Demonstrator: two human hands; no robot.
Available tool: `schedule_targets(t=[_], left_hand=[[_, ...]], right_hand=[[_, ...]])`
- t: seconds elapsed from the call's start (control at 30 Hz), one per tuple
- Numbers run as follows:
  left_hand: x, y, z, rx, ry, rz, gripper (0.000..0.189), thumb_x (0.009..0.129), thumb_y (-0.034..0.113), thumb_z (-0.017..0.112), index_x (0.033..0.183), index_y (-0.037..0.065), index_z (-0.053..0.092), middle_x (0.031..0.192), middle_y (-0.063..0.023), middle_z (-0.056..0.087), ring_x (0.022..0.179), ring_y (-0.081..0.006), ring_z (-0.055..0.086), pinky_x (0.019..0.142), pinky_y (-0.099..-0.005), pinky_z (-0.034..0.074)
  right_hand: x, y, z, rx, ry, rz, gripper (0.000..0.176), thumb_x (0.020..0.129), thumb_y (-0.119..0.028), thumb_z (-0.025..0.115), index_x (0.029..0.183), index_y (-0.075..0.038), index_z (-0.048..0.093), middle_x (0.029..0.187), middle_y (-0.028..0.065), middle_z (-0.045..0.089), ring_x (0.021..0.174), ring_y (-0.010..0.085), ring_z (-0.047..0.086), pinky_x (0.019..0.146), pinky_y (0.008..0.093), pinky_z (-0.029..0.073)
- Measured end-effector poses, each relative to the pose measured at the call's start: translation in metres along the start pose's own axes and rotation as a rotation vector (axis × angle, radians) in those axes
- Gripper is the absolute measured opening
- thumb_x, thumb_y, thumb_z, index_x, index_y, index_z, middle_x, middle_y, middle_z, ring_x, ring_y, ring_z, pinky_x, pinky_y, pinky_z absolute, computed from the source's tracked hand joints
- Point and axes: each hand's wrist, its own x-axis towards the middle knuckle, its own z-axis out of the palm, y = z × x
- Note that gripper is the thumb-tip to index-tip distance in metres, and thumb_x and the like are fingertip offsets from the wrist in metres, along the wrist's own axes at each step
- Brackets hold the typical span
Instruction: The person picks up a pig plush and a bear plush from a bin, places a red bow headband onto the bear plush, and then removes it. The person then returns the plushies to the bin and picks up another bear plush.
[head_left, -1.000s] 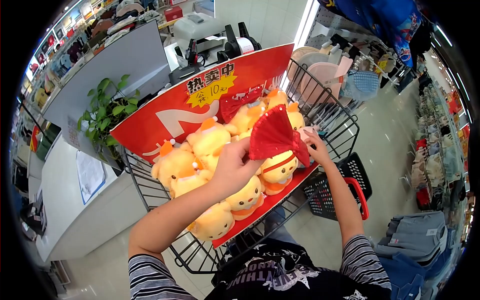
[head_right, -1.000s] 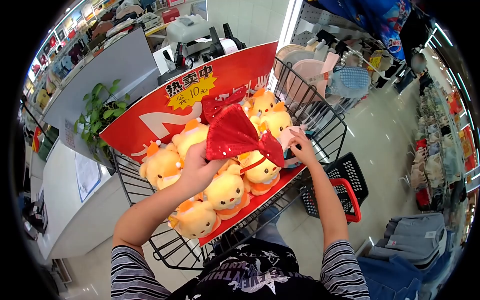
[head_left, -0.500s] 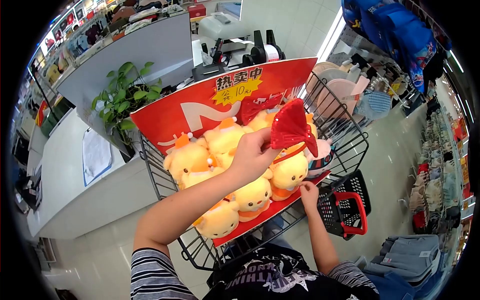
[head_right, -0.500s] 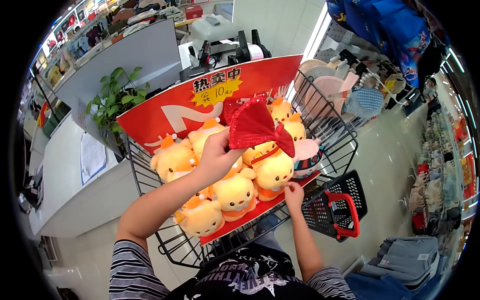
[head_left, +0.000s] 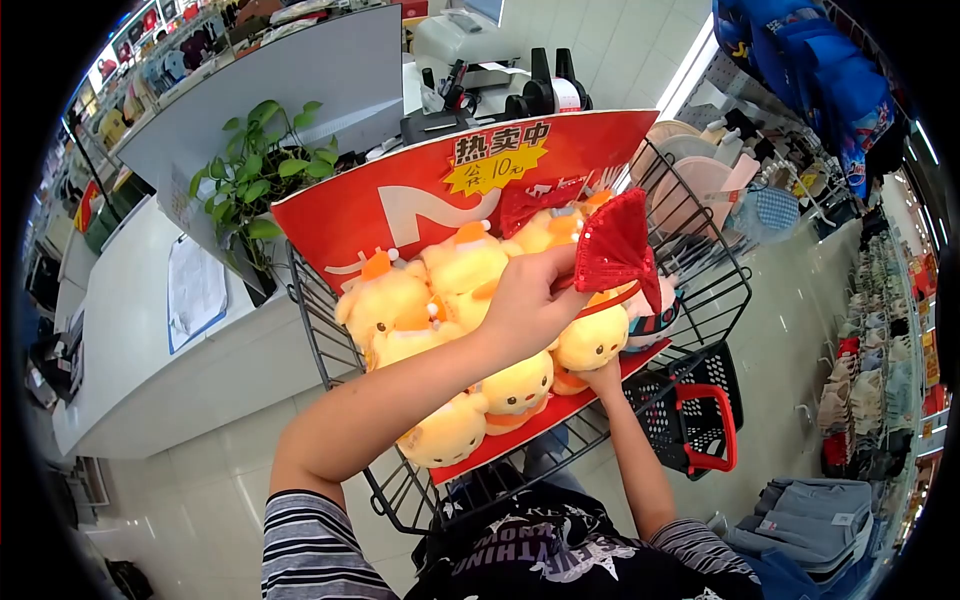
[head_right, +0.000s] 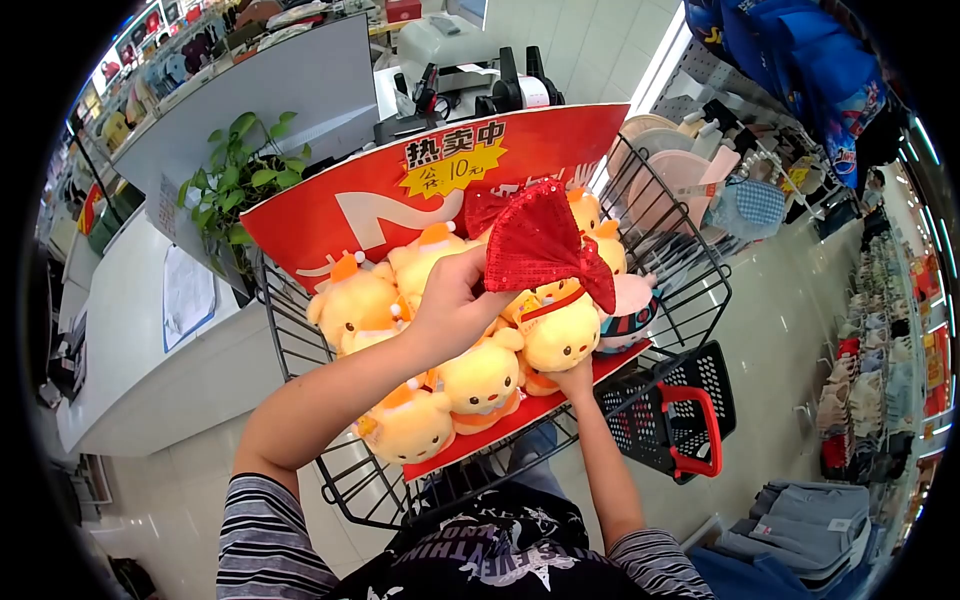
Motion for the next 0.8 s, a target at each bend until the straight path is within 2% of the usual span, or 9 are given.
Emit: schedule_targets(t=[0.13,0.2,0.37,0.47,0.5,0.53,0.63,0.7,0.8], left_hand=[[0.0,0.002,0.0,0.036,-0.03,-0.052,0.02,0.078,0.011,0.057,0.094,0.0,0.056,0.077,-0.0049,0.06,0.068,-0.0068,0.051,0.061,-0.0227,0.041],[0.0,-0.003,0.004,-0.015,0.062,0.072,0.021,0.076,0.014,0.056,0.092,0.0,0.057,0.059,-0.006,0.053,0.052,-0.0091,0.044,0.051,-0.0236,0.037],[0.0,-0.006,0.006,-0.026,0.06,0.084,0.021,0.076,0.013,0.057,0.092,-0.001,0.057,0.059,-0.0059,0.054,0.052,-0.0088,0.045,0.051,-0.0233,0.037],[-0.001,-0.009,0.007,-0.026,0.059,0.076,0.021,0.076,0.013,0.057,0.092,-0.001,0.057,0.059,-0.0058,0.054,0.052,-0.0088,0.045,0.051,-0.0232,0.037],[-0.001,-0.009,0.007,-0.03,0.055,0.063,0.021,0.076,0.013,0.057,0.091,-0.001,0.057,0.059,-0.0057,0.053,0.052,-0.0089,0.045,0.051,-0.0231,0.037],[-0.002,-0.007,0.004,0.014,-0.004,-0.002,0.018,0.077,0.009,0.056,0.093,-0.001,0.057,0.072,-0.0037,0.059,0.064,-0.0062,0.049,0.059,-0.0224,0.04],[-0.003,-0.001,0.001,0.045,-0.022,-0.025,0.018,0.078,0.009,0.056,0.093,0.0,0.057,0.074,-0.0043,0.06,0.065,-0.0071,0.049,0.059,-0.0228,0.041],[-0.001,-0.006,0.003,0.013,0.031,0.052,0.018,0.077,0.011,0.056,0.092,0.0,0.057,0.066,-0.0042,0.055,0.057,-0.008,0.046,0.054,-0.0228,0.038],[-0.002,-0.006,0.006,-0.047,0.08,0.131,0.019,0.077,0.013,0.055,0.091,0.0,0.056,0.059,-0.0037,0.052,0.05,-0.0086,0.042,0.049,-0.0228,0.036]], right_hand=[[0.006,0.012,-0.004,-0.266,-0.069,-0.078,0.07,0.056,-0.016,0.077,0.116,-0.005,0.043,0.113,0.0093,0.052,0.103,0.022,0.051,0.089,0.0336,0.04],[0.008,0.02,-0.003,-0.302,-0.059,-0.052,0.069,0.057,-0.019,0.076,0.116,-0.005,0.042,0.113,0.0096,0.052,0.104,0.0223,0.051,0.089,0.0333,0.04],[0.004,-0.013,-0.008,-0.292,-0.002,0.072,0.07,0.054,-0.03,0.077,0.112,-0.004,0.046,0.111,0.0115,0.053,0.103,0.0249,0.05,0.087,0.0331,0.04],[-0.004,-0.054,-0.008,-0.215,0.206,0.135,0.077,0.052,-0.029,0.077,0.115,-0.003,0.042,0.111,0.0148,0.052,0.103,0.0261,0.051,0.084,0.0331,0.041],[-0.009,-0.047,-0.009,-0.215,0.205,0.131,0.077,0.052,-0.029,0.077,0.115,-0.003,0.042,0.111,0.0148,0.052,0.103,0.0261,0.051,0.084,0.0331,0.041],[-0.014,-0.033,-0.011,-0.132,0.258,0.181,0.077,0.052,-0.028,0.077,0.115,-0.003,0.04,0.111,0.0144,0.052,0.102,0.0257,0.051,0.084,0.0328,0.041],[-0.02,-0.039,-0.015,0.04,0.302,0.213,0.071,0.055,-0.019,0.073,0.116,-0.001,0.039,0.109,0.0117,0.052,0.097,0.023,0.053,0.083,0.0318,0.042],[-0.023,-0.06,-0.018,0.35,0.325,0.343,0.066,0.057,-0.011,0.069,0.115,-0.002,0.04,0.106,0.0095,0.053,0.095,0.0203,0.053,0.083,0.0311,0.042],[-0.034,-0.096,-0.029,0.431,0.343,0.386,0.062,0.057,-0.007,0.066,0.113,-0.002,0.041,0.104,0.0085,0.053,0.095,0.0187,0.053,0.083,0.0302,0.042]])
